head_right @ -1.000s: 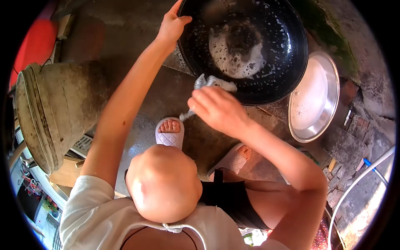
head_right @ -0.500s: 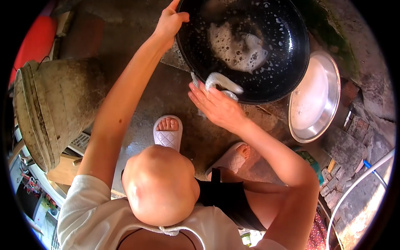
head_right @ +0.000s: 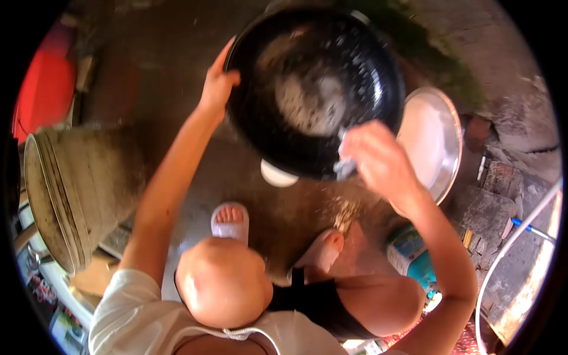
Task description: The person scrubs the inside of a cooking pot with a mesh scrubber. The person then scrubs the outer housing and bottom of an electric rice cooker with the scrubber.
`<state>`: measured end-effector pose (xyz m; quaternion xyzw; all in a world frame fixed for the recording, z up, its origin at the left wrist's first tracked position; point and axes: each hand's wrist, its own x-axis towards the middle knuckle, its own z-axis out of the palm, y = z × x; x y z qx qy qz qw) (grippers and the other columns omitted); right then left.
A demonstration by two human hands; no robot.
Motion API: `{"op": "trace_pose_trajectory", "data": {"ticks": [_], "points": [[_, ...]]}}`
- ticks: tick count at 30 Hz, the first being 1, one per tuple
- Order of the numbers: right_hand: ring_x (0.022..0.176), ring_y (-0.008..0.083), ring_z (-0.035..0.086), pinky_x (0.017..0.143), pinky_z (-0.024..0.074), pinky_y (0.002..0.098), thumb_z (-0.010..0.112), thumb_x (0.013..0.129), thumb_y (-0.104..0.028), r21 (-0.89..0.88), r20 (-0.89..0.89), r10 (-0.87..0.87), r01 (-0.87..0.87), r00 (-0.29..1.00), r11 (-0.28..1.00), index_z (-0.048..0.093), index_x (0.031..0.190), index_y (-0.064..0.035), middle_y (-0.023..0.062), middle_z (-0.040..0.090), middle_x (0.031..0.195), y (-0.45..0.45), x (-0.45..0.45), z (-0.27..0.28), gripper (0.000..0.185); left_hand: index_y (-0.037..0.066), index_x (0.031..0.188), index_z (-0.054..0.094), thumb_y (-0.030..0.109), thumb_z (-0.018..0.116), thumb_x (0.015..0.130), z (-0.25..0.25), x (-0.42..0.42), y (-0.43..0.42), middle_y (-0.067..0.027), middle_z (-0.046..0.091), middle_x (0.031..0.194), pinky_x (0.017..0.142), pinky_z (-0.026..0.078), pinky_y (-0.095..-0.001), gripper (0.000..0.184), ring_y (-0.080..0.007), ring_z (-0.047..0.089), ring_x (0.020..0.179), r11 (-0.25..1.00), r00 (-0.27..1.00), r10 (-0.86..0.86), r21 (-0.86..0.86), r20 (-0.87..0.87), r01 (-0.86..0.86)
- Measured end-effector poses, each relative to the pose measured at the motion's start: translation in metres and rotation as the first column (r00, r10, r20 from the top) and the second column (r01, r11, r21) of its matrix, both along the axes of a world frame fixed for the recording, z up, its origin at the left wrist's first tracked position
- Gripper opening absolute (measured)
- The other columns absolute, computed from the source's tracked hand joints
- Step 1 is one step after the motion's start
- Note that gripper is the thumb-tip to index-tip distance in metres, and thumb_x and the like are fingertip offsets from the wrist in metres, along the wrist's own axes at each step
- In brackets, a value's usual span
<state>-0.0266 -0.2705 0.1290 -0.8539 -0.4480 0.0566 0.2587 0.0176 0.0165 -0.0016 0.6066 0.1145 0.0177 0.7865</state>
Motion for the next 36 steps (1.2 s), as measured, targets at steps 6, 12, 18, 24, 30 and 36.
{"op": "trace_pose_trajectory", "data": {"ticks": [6,12,18,24,30,36], "points": [[0.088,0.0303,0.06,0.078,0.0456,0.0342,0.055,0.078,-0.015,0.098,0.136,-0.528,0.519,0.838,0.849,0.063,0.092,-0.0036,0.0146,0.06,0.09,-0.017,0.198,-0.03,0.02,0.004,0.137,0.04,-0.013,0.036,0.062,0.014,-0.001,0.0,-0.0055,0.052,0.128,0.097,0.032,-0.0216,0.077,-0.0149,0.046,0.119,0.999,0.995,-0.025,-0.033,-0.099,0.022],[0.105,0.0161,0.045,0.096,0.0329,0.0293,0.045,0.095,-0.035,-0.136,-0.437,-0.313,0.282,0.843,0.95,0.049,0.111,-0.0031,0.0072,0.05,0.111,-0.008,0.307,-0.12,0.036,0.006,0.138,0.039,-0.016,0.035,0.064,0.018,0.003,-0.003,-0.0057,0.05,0.13,0.095,0.035,-0.0215,0.077,-0.0141,0.047,0.118,1.0,0.988,-0.003,-0.027,-0.152,-0.002],[0.113,0.0209,0.052,0.092,0.0447,0.0356,0.048,0.091,-0.047,-0.388,-0.638,-0.48,0.287,0.602,0.876,0.05,0.125,-0.0064,0.0122,0.051,0.127,0.004,0.306,-0.098,0.053,0.002,0.134,0.043,-0.016,0.036,0.062,0.019,0.007,-0.006,-0.0078,0.054,0.126,0.095,0.036,-0.0222,0.075,-0.0144,0.051,0.114,0.996,0.983,0.067,-0.051,-0.172,-0.077],[0.095,0.0092,0.057,0.084,0.0459,0.0252,0.052,0.094,-0.033,0.105,-0.889,-0.229,0.664,0.396,0.74,0.058,0.119,-0.008,0.002,0.062,0.107,-0.065,0.26,-0.145,0.036,0.001,0.132,0.046,-0.012,0.044,0.064,0.007,0.049,0.02,-0.0068,0.056,0.123,0.095,0.037,-0.0233,0.07,-0.0149,0.052,0.112,0.969,0.989,-0.142,0.197,-0.048,0.148],[0.104,0.0244,0.057,0.09,0.0431,0.032,0.046,0.096,-0.016,0.301,-0.242,-0.69,0.729,0.682,0.615,0.054,0.12,-0.0019,0.0135,0.059,0.115,-0.044,0.12,-0.145,0.029,0.005,0.13,0.047,0.023,0.065,0.081,0.005,0.179,0.069,-0.0187,0.058,0.119,0.094,0.042,-0.0357,0.055,-0.0277,0.056,0.111,0.092,0.856,-0.472,0.954,-0.21,0.285],[0.132,0.0319,0.031,0.109,0.0285,0.0383,0.04,0.083,0.009,0.146,0.17,-0.529,0.51,0.831,0.848,0.034,0.139,-0.0043,0.0162,0.031,0.143,-0.021,0.058,-0.135,0.057,0.013,0.127,0.052,0.042,0.064,0.08,0.0,0.206,0.062,-0.0139,0.063,0.109,0.087,0.045,-0.0402,0.055,-0.031,0.059,0.103,-0.052,0.896,-0.41,0.985,-0.171,0.164]]}}
